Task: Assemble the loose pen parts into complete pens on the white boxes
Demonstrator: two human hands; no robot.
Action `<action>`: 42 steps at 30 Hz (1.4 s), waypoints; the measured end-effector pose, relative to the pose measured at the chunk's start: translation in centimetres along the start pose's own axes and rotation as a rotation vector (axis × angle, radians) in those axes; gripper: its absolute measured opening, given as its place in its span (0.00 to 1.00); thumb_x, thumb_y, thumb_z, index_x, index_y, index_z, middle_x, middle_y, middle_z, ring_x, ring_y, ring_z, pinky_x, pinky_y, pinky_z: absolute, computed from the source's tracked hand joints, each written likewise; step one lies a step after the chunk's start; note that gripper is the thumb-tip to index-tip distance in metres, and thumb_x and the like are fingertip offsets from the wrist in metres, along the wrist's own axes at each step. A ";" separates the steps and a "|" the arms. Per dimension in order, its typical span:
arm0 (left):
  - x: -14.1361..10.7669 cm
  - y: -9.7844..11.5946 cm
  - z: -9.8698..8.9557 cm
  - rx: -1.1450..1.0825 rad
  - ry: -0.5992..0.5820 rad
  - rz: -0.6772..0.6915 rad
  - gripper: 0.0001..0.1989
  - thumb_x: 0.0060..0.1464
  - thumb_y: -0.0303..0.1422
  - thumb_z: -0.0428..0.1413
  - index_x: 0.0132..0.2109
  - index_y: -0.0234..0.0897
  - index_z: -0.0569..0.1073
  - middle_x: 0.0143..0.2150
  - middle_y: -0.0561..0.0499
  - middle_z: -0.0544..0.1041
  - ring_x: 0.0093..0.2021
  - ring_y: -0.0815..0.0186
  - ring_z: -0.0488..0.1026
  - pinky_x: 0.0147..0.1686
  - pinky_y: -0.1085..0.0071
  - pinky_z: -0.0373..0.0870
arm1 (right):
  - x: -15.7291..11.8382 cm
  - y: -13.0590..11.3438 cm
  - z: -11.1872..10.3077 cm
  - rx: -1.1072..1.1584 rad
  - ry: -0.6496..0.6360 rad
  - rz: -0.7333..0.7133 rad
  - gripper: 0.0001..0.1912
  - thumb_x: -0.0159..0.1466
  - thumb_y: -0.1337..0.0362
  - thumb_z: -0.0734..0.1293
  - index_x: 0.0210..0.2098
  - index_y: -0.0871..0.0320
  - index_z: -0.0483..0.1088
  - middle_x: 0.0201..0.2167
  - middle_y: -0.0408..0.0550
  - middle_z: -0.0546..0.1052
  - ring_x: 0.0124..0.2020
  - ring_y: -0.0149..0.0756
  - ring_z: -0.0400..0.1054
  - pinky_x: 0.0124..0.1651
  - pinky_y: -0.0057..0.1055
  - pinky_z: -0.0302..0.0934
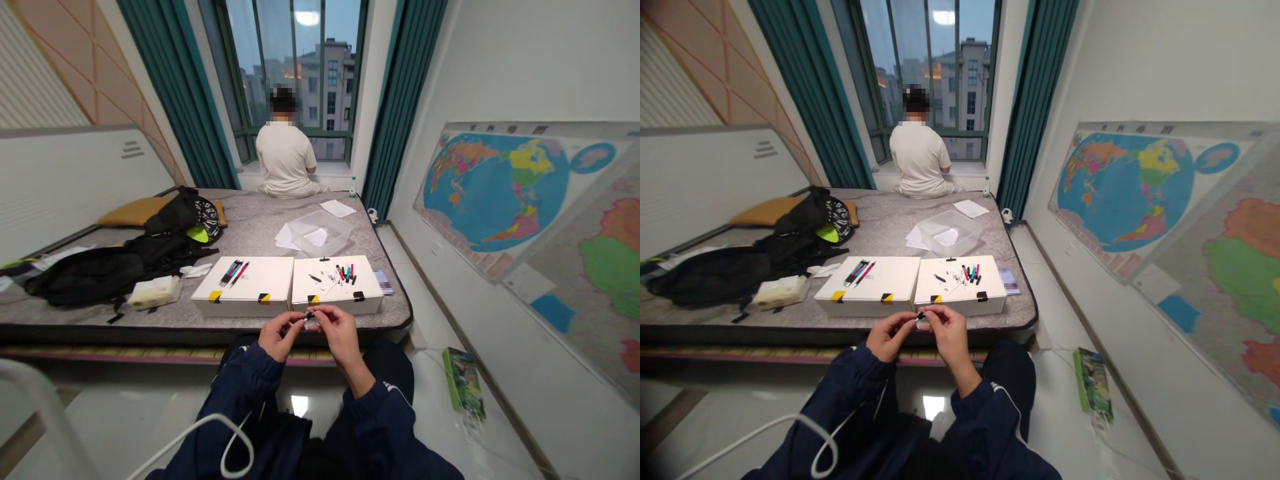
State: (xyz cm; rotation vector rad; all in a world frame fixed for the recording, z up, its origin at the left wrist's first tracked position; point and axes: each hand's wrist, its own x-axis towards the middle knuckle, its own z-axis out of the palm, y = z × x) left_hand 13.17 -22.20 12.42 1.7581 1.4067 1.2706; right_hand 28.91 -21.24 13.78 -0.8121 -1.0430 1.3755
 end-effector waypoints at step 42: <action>-6.6 1.5 0.8 0.309 -0.144 0.512 0.11 0.57 0.30 0.51 0.44 0.38 0.76 0.36 0.46 0.75 0.37 0.65 0.73 0.39 0.71 0.70 | -9.2 -1.3 -4.7 -0.802 -0.239 -0.268 0.13 0.66 0.55 0.58 0.33 0.55 0.68 0.20 0.42 0.69 0.22 0.34 0.64 0.29 0.28 0.56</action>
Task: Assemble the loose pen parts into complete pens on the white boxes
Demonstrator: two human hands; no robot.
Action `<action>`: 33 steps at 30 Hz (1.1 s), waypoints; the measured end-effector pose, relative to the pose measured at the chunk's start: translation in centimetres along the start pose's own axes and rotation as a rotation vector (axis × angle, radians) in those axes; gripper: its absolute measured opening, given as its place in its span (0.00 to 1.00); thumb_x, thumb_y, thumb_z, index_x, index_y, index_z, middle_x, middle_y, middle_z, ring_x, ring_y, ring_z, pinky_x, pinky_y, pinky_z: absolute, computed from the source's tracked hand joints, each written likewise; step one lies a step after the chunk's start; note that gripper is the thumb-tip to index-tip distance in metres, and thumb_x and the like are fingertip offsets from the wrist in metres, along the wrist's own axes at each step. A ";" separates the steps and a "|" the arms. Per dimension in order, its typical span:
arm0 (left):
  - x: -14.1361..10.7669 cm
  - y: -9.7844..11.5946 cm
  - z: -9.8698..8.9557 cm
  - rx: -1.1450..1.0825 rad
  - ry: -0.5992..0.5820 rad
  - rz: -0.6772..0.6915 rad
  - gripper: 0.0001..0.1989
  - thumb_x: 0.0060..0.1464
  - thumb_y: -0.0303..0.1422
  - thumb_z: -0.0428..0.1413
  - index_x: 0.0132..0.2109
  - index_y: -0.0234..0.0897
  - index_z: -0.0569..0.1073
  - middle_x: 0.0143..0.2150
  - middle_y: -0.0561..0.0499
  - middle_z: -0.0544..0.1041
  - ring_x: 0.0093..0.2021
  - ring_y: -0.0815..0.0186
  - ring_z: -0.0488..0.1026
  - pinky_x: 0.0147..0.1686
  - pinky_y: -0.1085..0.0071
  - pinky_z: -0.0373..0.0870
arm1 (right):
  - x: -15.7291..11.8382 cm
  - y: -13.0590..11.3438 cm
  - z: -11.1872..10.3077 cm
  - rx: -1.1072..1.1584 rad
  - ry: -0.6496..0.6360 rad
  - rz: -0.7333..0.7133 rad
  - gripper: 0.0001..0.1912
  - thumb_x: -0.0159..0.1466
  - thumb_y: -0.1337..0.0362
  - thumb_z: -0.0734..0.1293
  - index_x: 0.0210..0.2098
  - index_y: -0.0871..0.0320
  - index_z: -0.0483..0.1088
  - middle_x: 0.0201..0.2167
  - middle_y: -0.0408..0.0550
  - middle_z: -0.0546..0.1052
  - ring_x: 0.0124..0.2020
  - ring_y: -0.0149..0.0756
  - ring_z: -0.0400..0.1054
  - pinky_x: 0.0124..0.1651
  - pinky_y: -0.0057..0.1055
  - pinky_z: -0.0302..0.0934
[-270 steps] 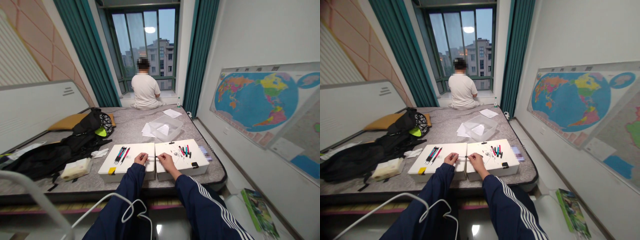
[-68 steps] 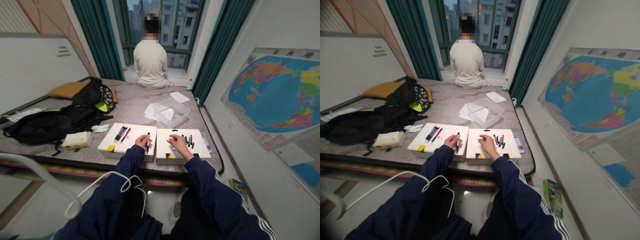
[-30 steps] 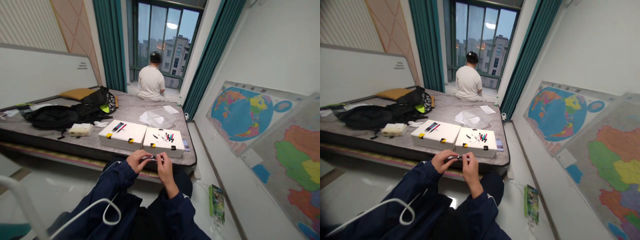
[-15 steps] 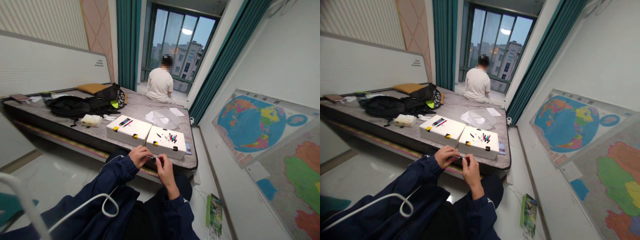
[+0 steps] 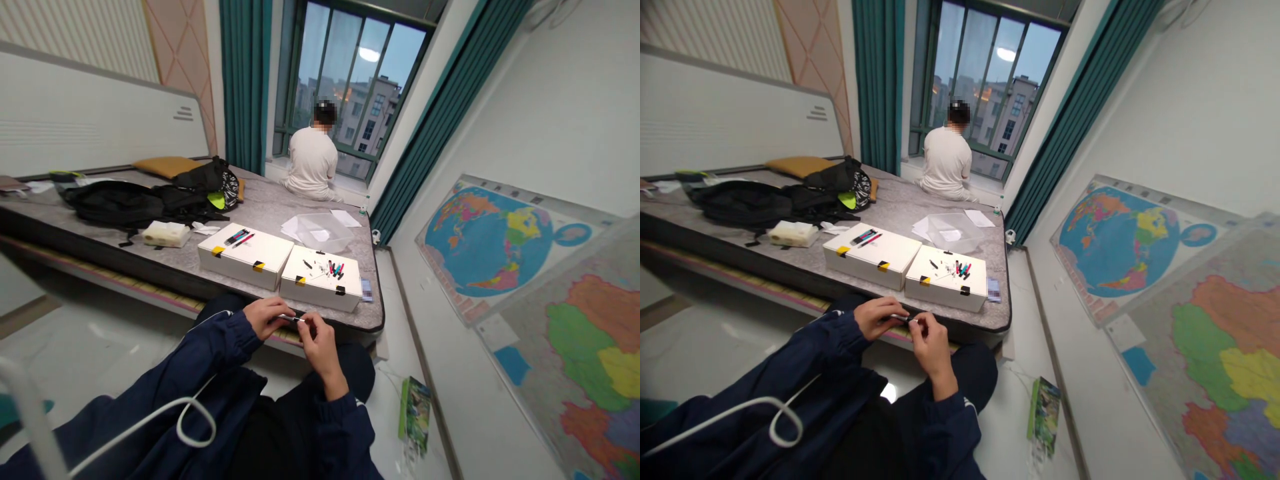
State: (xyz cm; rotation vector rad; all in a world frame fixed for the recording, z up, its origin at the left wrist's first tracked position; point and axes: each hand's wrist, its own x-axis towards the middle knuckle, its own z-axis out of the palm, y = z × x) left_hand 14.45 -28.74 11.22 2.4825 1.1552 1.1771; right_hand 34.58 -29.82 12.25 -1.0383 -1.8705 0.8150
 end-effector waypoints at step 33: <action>-1.3 0.5 0.0 0.060 -0.039 0.070 0.12 0.58 0.28 0.51 0.48 0.39 0.75 0.38 0.47 0.75 0.38 0.66 0.71 0.39 0.71 0.69 | -1.3 0.5 -0.5 -0.103 -0.062 -0.081 0.09 0.67 0.63 0.57 0.35 0.56 0.66 0.27 0.44 0.71 0.30 0.34 0.66 0.36 0.27 0.57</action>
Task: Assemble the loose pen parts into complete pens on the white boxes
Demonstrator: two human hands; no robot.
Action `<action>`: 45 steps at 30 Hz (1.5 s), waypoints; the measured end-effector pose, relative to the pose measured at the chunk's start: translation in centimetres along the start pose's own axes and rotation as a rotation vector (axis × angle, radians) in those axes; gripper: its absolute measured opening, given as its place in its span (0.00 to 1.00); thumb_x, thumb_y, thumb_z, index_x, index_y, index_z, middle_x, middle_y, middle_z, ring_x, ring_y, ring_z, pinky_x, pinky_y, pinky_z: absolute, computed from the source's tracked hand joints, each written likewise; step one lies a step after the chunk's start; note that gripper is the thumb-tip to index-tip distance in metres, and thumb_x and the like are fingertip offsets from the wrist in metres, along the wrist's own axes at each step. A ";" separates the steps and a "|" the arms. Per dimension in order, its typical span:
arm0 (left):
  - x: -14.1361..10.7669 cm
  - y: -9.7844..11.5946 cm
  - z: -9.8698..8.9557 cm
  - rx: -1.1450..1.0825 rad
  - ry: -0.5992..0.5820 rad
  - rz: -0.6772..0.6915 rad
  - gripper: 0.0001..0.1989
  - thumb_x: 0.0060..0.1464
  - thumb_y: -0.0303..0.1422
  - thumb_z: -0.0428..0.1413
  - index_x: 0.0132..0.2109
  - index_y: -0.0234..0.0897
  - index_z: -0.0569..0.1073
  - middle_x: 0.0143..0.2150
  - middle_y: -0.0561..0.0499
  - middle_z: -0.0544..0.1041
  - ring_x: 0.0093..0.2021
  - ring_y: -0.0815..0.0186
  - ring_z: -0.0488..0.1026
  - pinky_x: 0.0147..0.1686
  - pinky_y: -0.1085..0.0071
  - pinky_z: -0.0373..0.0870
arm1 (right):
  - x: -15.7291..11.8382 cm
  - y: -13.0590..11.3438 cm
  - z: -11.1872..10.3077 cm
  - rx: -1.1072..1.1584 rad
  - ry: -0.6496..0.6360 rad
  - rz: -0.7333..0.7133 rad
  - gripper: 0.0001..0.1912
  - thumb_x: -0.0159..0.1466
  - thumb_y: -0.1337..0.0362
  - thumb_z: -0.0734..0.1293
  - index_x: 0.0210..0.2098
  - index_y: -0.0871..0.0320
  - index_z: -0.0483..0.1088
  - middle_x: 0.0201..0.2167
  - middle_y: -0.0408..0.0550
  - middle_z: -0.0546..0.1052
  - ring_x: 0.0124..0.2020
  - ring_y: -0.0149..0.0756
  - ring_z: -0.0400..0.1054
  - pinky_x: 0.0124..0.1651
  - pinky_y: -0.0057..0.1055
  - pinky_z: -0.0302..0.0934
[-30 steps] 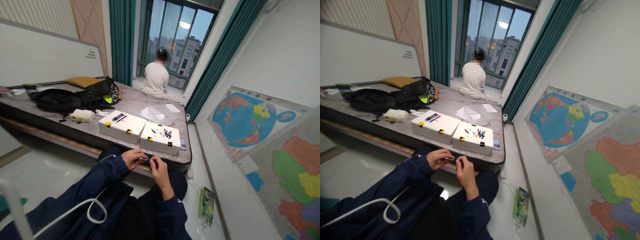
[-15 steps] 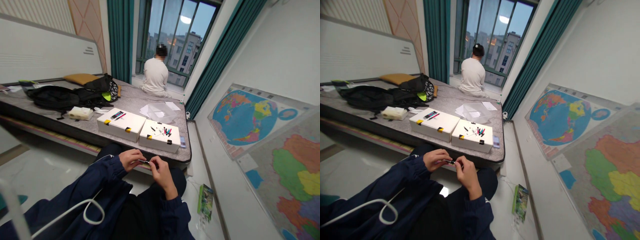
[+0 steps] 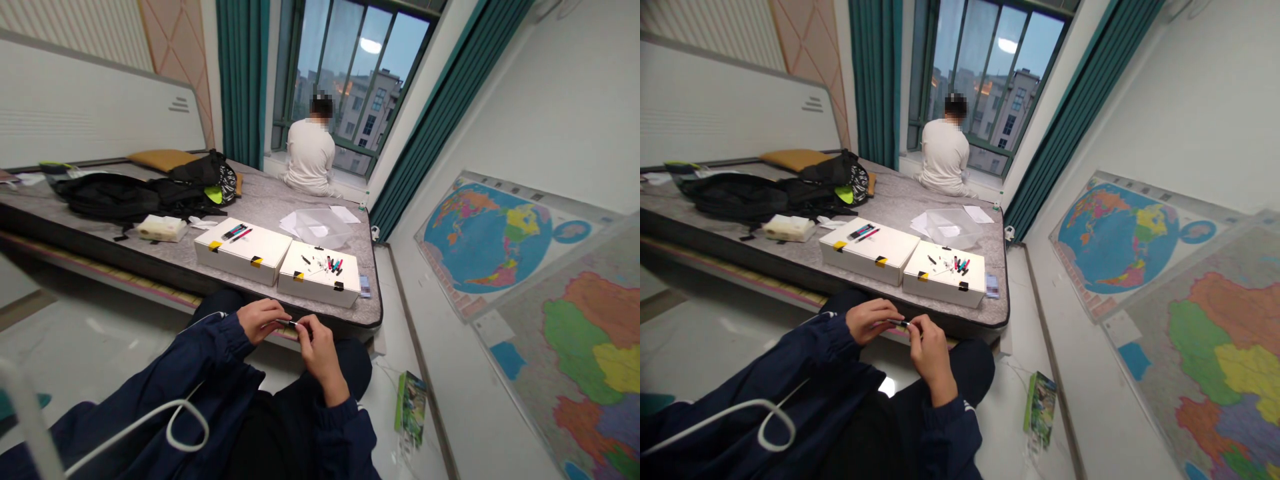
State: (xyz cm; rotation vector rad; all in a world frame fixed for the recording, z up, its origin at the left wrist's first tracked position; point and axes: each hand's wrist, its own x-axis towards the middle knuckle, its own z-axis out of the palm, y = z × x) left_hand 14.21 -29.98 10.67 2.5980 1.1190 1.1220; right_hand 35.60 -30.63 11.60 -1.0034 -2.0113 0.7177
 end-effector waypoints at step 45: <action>6.0 -35.2 -5.6 0.272 -0.491 -0.273 0.08 0.48 0.24 0.51 0.31 0.36 0.75 0.35 0.43 0.75 0.42 0.61 0.70 0.47 0.67 0.65 | 20.2 27.7 -5.0 -0.191 0.537 0.588 0.19 0.57 0.55 0.60 0.29 0.64 0.74 0.24 0.54 0.76 0.26 0.39 0.68 0.29 0.29 0.56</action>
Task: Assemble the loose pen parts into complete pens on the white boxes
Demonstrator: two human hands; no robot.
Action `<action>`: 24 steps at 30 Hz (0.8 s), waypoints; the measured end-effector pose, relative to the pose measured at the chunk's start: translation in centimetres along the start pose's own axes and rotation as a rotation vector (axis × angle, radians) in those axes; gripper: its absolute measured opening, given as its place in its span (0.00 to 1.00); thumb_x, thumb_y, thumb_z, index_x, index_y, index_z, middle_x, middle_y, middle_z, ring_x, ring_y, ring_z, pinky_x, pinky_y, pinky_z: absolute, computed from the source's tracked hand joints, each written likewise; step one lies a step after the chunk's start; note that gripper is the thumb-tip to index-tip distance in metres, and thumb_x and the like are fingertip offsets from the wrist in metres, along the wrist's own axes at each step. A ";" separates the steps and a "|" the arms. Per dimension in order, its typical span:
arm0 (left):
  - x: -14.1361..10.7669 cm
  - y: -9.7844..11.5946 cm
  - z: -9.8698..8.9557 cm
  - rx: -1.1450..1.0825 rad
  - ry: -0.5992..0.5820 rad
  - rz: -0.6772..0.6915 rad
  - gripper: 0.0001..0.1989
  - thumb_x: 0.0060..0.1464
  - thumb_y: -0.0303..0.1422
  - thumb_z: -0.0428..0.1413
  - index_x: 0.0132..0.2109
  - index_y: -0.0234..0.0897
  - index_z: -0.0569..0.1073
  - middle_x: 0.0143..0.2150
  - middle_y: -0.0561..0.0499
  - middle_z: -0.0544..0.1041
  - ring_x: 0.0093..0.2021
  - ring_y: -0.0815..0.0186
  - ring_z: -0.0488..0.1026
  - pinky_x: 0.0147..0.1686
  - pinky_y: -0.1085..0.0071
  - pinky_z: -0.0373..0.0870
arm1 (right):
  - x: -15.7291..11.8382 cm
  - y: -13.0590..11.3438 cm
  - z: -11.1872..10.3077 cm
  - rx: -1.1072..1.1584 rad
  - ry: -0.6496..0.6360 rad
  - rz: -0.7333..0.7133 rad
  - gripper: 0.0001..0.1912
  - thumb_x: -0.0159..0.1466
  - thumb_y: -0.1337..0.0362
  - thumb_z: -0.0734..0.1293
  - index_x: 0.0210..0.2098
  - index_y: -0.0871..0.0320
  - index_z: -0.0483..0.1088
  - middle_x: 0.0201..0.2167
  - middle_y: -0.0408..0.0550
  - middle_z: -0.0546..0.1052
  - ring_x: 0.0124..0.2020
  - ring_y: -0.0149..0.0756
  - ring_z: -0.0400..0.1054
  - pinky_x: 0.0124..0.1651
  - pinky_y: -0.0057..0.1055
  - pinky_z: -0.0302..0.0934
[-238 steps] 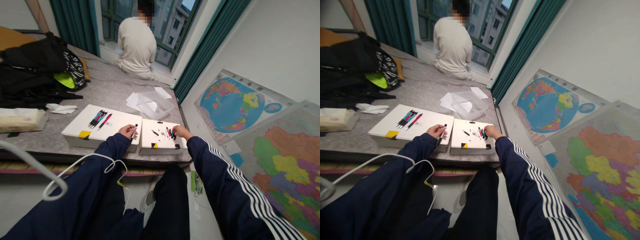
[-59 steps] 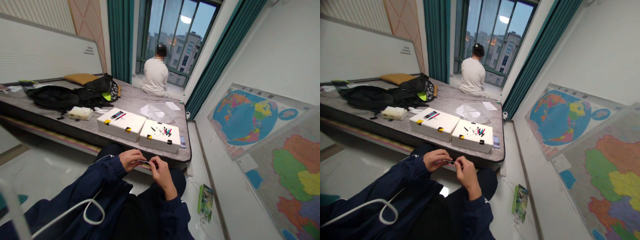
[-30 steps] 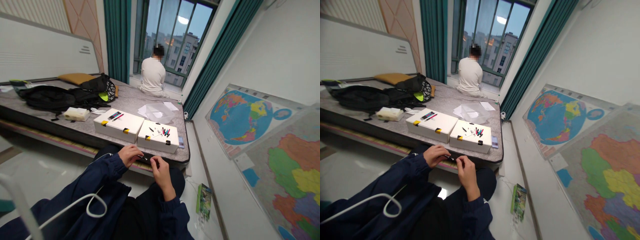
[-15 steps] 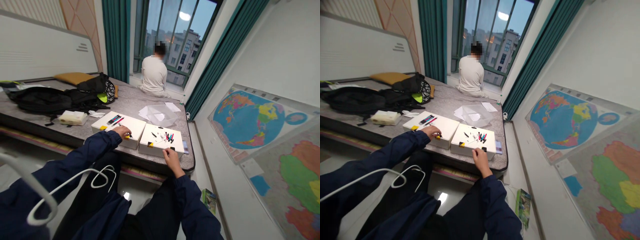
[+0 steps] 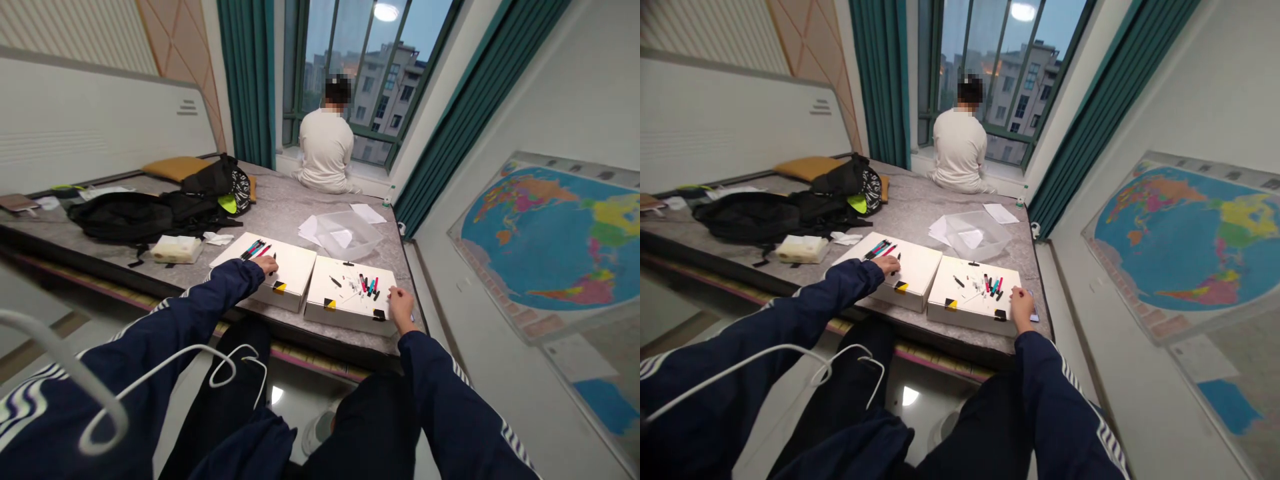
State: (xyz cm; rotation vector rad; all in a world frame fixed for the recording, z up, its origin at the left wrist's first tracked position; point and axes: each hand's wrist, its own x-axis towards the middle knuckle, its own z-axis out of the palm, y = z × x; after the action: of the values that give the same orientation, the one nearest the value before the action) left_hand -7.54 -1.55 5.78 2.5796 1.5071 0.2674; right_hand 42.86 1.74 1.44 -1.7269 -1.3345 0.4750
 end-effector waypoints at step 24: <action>3.3 -3.3 -3.6 0.209 0.062 -0.535 0.15 0.51 0.40 0.53 0.39 0.34 0.76 0.34 0.46 0.77 0.35 0.63 0.71 0.37 0.70 0.65 | -0.8 -0.1 1.5 -0.415 0.053 -0.006 0.17 0.63 0.58 0.59 0.33 0.61 0.75 0.29 0.53 0.76 0.29 0.37 0.64 0.31 0.29 0.47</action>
State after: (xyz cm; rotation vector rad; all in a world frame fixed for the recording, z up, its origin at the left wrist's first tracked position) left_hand -9.53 2.99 8.85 2.1996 2.2738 0.1292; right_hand 41.41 1.65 0.51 -2.0530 -1.4734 0.1511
